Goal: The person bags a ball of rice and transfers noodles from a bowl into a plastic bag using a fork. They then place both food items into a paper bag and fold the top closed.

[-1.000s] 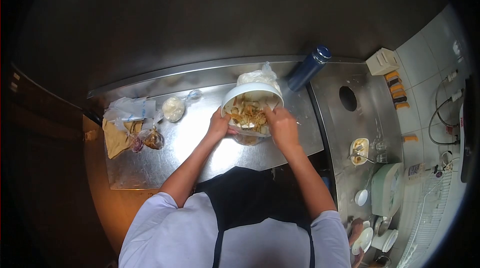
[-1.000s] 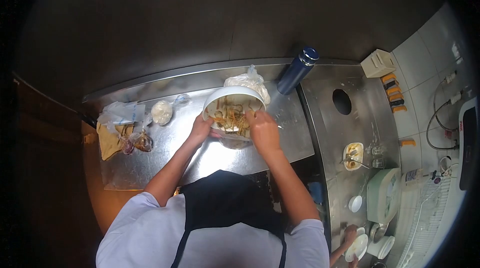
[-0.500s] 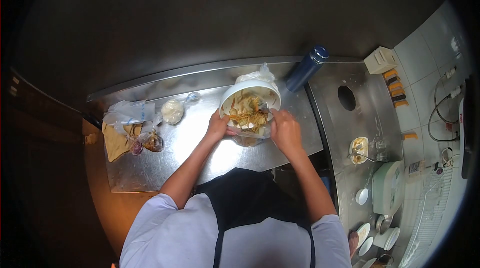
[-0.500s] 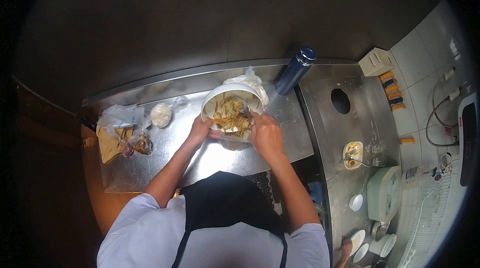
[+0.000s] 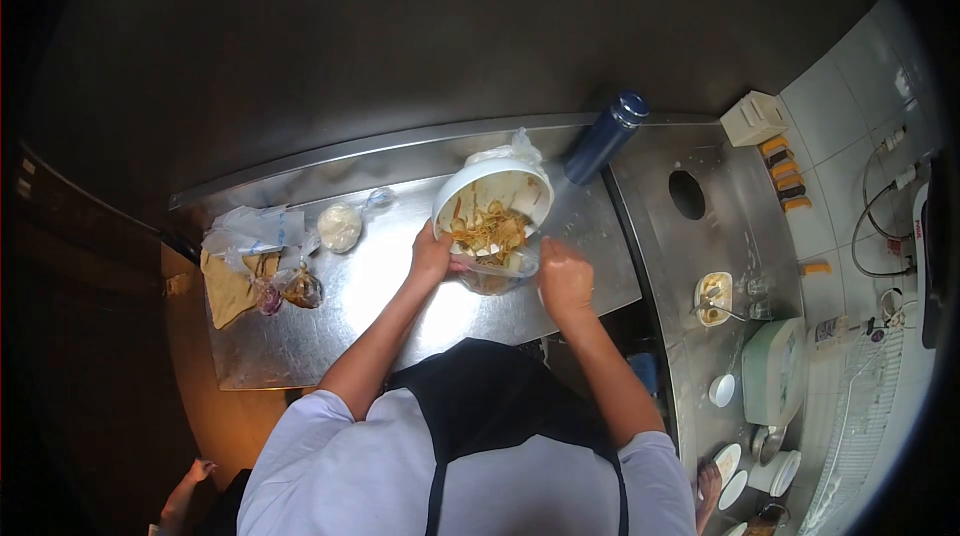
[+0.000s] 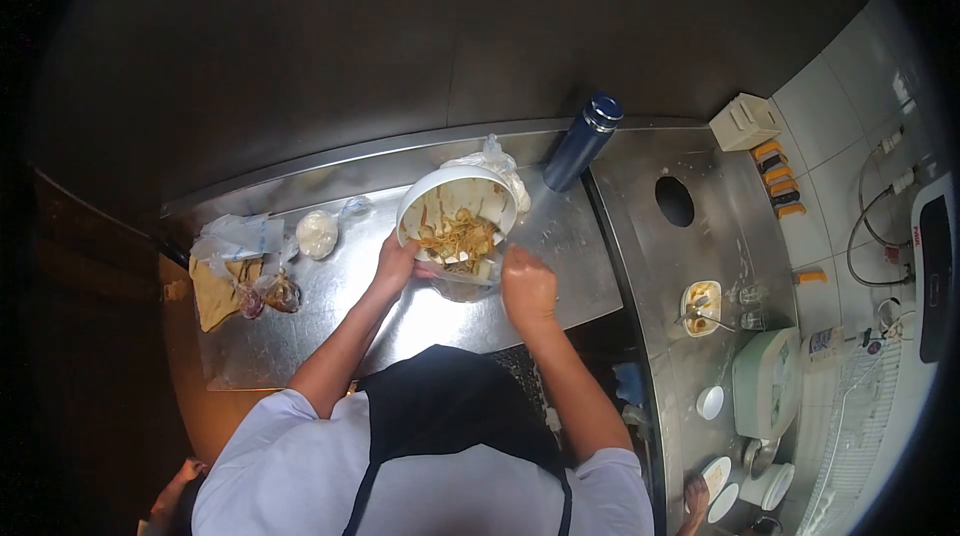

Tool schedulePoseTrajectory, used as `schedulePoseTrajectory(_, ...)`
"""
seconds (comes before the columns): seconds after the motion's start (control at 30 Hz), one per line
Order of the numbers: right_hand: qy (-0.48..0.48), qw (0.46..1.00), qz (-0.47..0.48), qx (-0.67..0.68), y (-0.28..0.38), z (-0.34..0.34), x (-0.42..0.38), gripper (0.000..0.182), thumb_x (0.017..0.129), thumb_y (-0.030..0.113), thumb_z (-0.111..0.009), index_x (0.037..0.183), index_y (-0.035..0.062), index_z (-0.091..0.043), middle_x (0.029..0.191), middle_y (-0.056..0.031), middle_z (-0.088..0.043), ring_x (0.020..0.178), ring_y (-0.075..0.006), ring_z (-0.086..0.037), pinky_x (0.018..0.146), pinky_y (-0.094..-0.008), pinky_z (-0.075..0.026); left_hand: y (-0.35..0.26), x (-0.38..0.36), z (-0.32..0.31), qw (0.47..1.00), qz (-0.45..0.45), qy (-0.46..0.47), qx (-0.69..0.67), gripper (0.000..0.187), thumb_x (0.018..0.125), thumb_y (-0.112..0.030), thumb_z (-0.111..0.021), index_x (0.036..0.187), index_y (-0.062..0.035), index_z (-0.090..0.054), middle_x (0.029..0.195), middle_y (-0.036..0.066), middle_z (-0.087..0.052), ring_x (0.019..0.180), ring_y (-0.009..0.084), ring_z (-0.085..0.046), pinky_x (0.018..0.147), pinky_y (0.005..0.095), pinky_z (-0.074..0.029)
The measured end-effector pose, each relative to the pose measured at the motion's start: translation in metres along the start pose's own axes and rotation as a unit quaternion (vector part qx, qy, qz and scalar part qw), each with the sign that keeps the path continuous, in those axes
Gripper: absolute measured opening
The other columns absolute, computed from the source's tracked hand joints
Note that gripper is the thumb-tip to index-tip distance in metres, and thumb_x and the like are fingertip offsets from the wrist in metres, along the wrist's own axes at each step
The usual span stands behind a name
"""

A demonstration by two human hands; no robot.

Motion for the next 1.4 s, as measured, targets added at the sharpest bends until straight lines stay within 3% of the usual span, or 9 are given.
schedulePoseTrajectory(0.17,0.007,0.993,0.014,0.120,0.023,-0.008,-0.014,0.014,0.077,0.000,-0.067,0.090,0.0040,-0.065,0.084,-0.0163,-0.068,0.075,-0.0353,-0.068,0.068,-0.0440,-0.056,-0.005,-0.002,0.001,1.000,0.017,0.011,-0.019,0.042,0.102,-0.011,-0.048,0.142,0.0024,-0.043,0.110,0.026,-0.069,0.067,0.0296,-0.075,0.048,0.0301,-0.063)
schedulePoseTrajectory(0.27,-0.064,0.986,0.037,0.147,0.010,0.001,-0.011,0.009,0.081,0.002,-0.067,0.089,0.0052,-0.064,0.083,-0.0157,-0.067,0.073,-0.0358,-0.067,0.066,-0.0449,-0.055,-0.009,-0.003,0.002,0.999,0.029,0.046,-0.005,0.045,0.102,-0.012,-0.048,0.143,0.0043,-0.042,0.116,0.026,-0.067,0.073,0.0309,-0.076,0.054,0.0305,-0.064)
schedulePoseTrajectory(0.47,-0.131,0.989,0.020,0.068,-0.012,0.033,0.017,0.009,0.081,0.004,-0.067,0.087,0.0070,-0.061,0.084,-0.0123,-0.066,0.077,-0.0325,-0.067,0.068,-0.0445,-0.055,-0.015,-0.008,-0.001,0.994,0.046,0.101,-0.017,0.049,0.099,-0.013,-0.051,0.142,0.0082,-0.042,0.121,0.027,-0.065,0.078,0.0336,-0.077,0.060,0.0314,-0.066)
schedulePoseTrajectory(0.7,-0.030,0.984,0.083,0.153,-0.008,0.000,0.000,0.005,0.087,0.005,-0.067,0.090,0.0060,-0.064,0.084,-0.0132,-0.067,0.080,-0.0340,-0.067,0.072,-0.0458,-0.054,-0.011,-0.002,0.004,0.991,0.053,0.115,-0.035,0.052,0.097,-0.011,-0.050,0.144,0.0091,-0.039,0.122,0.030,-0.064,0.081,0.0364,-0.077,0.061,0.0340,-0.067)
schedulePoseTrajectory(0.97,-0.188,0.967,0.011,0.171,0.005,0.059,0.041,0.016,0.085,0.002,-0.067,0.100,0.0033,-0.067,0.089,-0.0140,-0.068,0.084,-0.0343,-0.068,0.074,-0.0442,-0.055,-0.017,-0.003,-0.001,0.987,0.076,0.139,-0.016,0.056,0.096,-0.007,-0.050,0.147,0.0097,-0.034,0.122,0.032,-0.064,0.081,0.0378,-0.076,0.063,0.0346,-0.068)
schedulePoseTrajectory(1.07,-0.150,0.980,0.054,0.123,0.009,0.049,0.047,0.027,0.078,0.002,-0.069,0.105,0.0040,-0.067,0.092,-0.0128,-0.068,0.088,-0.0329,-0.068,0.074,-0.0426,-0.056,-0.019,-0.002,-0.003,0.984,0.076,0.158,-0.015,0.057,0.096,-0.008,-0.050,0.147,0.0108,-0.033,0.123,0.032,-0.063,0.082,0.0383,-0.076,0.064,0.0347,-0.068)
schedulePoseTrajectory(1.17,-0.035,0.987,0.103,0.115,0.016,0.029,0.039,0.031,0.075,-0.003,-0.067,0.105,0.0038,-0.070,0.094,-0.0146,-0.071,0.087,-0.0336,-0.069,0.075,-0.0436,-0.056,-0.022,-0.004,-0.003,0.984,0.075,0.161,-0.017,0.057,0.096,-0.008,-0.050,0.147,0.0112,-0.033,0.124,0.033,-0.063,0.083,0.0377,-0.077,0.065,0.0342,-0.068)
schedulePoseTrajectory(1.27,-0.023,0.983,0.144,0.115,0.022,0.029,0.027,0.035,0.073,-0.004,-0.067,0.107,0.0042,-0.069,0.094,-0.0129,-0.071,0.087,-0.0312,-0.069,0.074,-0.0413,-0.057,-0.020,-0.003,-0.002,0.984,0.075,0.161,-0.016,0.058,0.095,-0.008,-0.050,0.147,0.0116,-0.033,0.124,0.033,-0.062,0.083,0.0371,-0.077,0.065,0.0343,-0.068)
schedulePoseTrajectory(1.4,-0.171,0.978,0.071,0.092,0.012,0.057,0.030,0.039,0.071,-0.003,-0.067,0.109,0.0048,-0.069,0.093,-0.0110,-0.070,0.085,-0.0304,-0.069,0.073,-0.0398,-0.057,-0.018,-0.003,-0.003,0.982,0.088,0.166,-0.021,0.058,0.094,-0.008,-0.049,0.147,0.0119,-0.033,0.125,0.032,-0.062,0.082,0.0365,-0.077,0.065,0.0348,-0.068)
Point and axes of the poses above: each hand's wrist, its own x-axis towards the middle knuckle, its own z-axis out of the back of the hand, y = z × x, the point moved 8 cm from there along x, towards the middle knuckle
